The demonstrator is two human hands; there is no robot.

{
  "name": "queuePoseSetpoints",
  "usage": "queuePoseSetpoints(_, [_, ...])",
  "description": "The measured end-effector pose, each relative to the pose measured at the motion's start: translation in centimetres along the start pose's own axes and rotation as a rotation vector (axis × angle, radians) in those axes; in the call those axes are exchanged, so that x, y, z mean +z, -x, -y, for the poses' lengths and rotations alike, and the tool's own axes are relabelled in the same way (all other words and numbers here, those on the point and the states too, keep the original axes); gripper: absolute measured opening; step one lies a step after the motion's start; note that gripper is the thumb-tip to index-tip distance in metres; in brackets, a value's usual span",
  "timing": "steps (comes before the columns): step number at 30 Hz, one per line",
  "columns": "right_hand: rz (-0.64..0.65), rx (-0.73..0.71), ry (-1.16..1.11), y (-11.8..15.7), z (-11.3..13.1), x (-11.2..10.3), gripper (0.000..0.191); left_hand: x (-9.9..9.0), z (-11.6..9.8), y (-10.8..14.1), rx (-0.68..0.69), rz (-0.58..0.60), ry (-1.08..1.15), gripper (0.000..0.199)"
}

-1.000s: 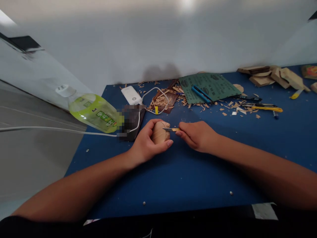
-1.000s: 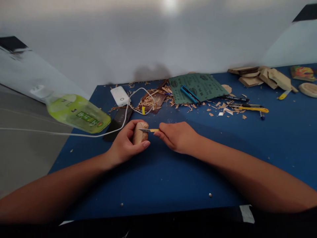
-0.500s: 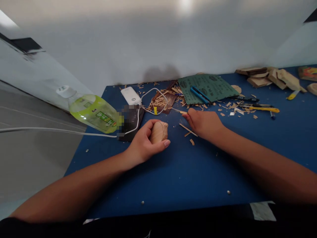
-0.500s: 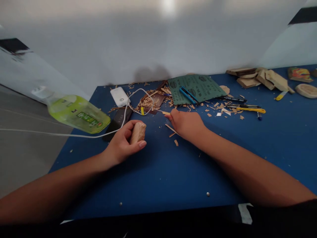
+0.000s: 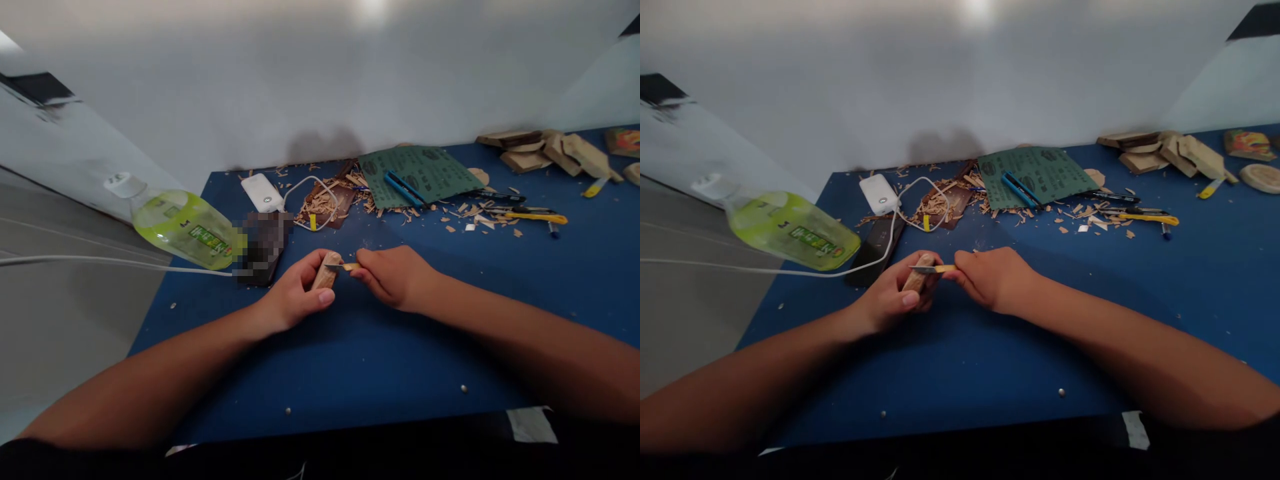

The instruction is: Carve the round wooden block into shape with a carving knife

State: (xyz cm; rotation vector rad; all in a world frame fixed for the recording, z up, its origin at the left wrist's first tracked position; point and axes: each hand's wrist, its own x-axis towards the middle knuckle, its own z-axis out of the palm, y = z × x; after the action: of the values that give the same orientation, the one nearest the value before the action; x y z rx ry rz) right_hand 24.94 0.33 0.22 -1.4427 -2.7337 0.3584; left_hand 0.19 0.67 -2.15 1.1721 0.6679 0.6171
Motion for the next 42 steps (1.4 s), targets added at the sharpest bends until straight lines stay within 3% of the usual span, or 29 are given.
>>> queuePoseSetpoints(6, [-0.126, 0.148, 0.146, -0.6, -0.8, -0.1, 0.059, 1.0, -1.4, -0.6, -0.082, -0.06, 0.148, 0.063])
queuePoseSetpoints(11, [-0.182, 0.407, 0.171, -1.3, -3.1, -0.3, 0.058, 1.4, -1.7, -0.5, -0.058, -0.075, 0.157, 0.071])
queuePoseSetpoints(13, [-0.223, 0.369, 0.132, -1.2, -3.5, -0.4, 0.06, 1.4, -1.6, -0.4, -0.03, -0.086, 0.136, 0.073])
queuePoseSetpoints(17, [-0.178, 0.097, -0.022, -0.6, -2.2, -0.1, 0.064, 0.8, -1.0, -0.7, -0.015, -0.119, 0.085, 0.069])
queuePoseSetpoints(21, [-0.101, -0.018, -0.063, -0.3, -0.8, 0.4, 0.063, 0.6, -1.1, -0.6, 0.025, -0.159, -0.171, 0.069])
queuePoseSetpoints(26, [-0.031, 0.072, 0.065, -0.5, -0.3, -0.1, 0.058, 0.8, -2.2, -0.1, 0.041, -0.244, -0.477, 0.067])
queuePoseSetpoints(30, [-0.095, 0.247, 0.153, -1.1, -1.7, -0.3, 0.06, 0.6, -2.6, -0.3, 0.033, -0.275, -0.511, 0.067])
queuePoseSetpoints(34, [-0.153, 0.458, 0.21, -1.5, -4.1, -0.4, 0.058, 0.7, -2.4, 0.0, 0.025, -0.197, -0.506, 0.069])
queuePoseSetpoints(36, [-0.19, 0.419, 0.195, -1.7, -4.8, -0.2, 0.059, 0.7, -2.0, 0.1, 0.039, -0.205, -0.592, 0.071])
queuePoseSetpoints(40, [-0.216, 0.391, 0.11, -2.1, -5.3, 0.8, 0.049, 0.2, -0.8, -0.1, 0.058, -0.328, -0.987, 0.086])
queuePoseSetpoints(42, [-0.264, 0.393, 0.062, -2.3, -5.8, 1.3, 0.043, -0.2, -0.1, -0.4, 0.074, -0.306, -1.152, 0.084])
